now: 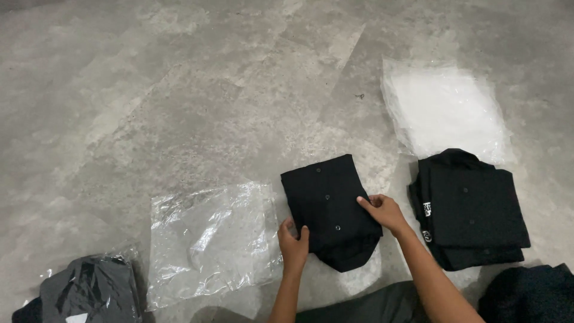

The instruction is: The person sits on the floor and folds black polo shirts. They place each folded shirt into a clear plastic bag, smooth the plastic, and seal it. The person repeats this process for multiple shirts, stacking the packaged items on the floor.

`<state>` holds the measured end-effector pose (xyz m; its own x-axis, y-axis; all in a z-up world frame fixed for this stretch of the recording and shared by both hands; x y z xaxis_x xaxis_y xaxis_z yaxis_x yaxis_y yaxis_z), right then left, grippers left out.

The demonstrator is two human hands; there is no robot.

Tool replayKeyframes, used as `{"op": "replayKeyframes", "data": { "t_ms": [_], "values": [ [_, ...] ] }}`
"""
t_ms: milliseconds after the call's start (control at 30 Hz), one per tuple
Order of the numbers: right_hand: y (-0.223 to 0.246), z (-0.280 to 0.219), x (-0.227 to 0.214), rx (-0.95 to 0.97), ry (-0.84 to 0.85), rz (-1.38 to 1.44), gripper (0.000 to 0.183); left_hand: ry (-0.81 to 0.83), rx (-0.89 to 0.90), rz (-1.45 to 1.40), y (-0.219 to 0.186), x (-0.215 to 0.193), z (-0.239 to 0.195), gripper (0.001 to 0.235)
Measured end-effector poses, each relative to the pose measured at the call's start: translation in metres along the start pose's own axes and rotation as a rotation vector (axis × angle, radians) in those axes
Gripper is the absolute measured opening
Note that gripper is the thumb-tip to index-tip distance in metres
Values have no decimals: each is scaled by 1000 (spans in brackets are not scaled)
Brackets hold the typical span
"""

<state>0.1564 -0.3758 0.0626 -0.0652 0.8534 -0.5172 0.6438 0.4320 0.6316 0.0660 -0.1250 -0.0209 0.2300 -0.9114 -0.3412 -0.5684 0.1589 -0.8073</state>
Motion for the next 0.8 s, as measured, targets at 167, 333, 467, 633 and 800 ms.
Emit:
{"op": "replayKeyframes", "data": {
  "t_ms": [167, 333, 467, 633, 800],
  "values": [
    [34, -32, 4, 155, 205, 159, 79, 119, -38, 66, -18, 3, -10, 66],
    [28, -55, 20, 174, 195, 360, 85, 175, 49, 52, 3, 22, -16, 63],
    [-1, -47, 43, -70, 175, 268, 81, 140, 2, 178, 21, 42, -21, 60],
    [20, -84, 68, -129, 110, 124, 105, 139, 158, 225, 0, 45, -44, 55],
    [19, -92, 88, -140, 190, -64, 116, 384, -22, -154, -43, 2, -82, 25]
  ]
}}
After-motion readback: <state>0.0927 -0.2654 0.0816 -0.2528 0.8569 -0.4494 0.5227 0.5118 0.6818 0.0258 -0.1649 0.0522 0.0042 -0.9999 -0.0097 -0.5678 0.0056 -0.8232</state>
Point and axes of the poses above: each hand's wrist, its own z-axis towards the middle knuckle, its own x-axis out of the palm, y = z × x, the point moved 1 cm from there along z, towards the middle knuckle, and after that the axes turned 8 degrees about z, right-handed, at the moved point
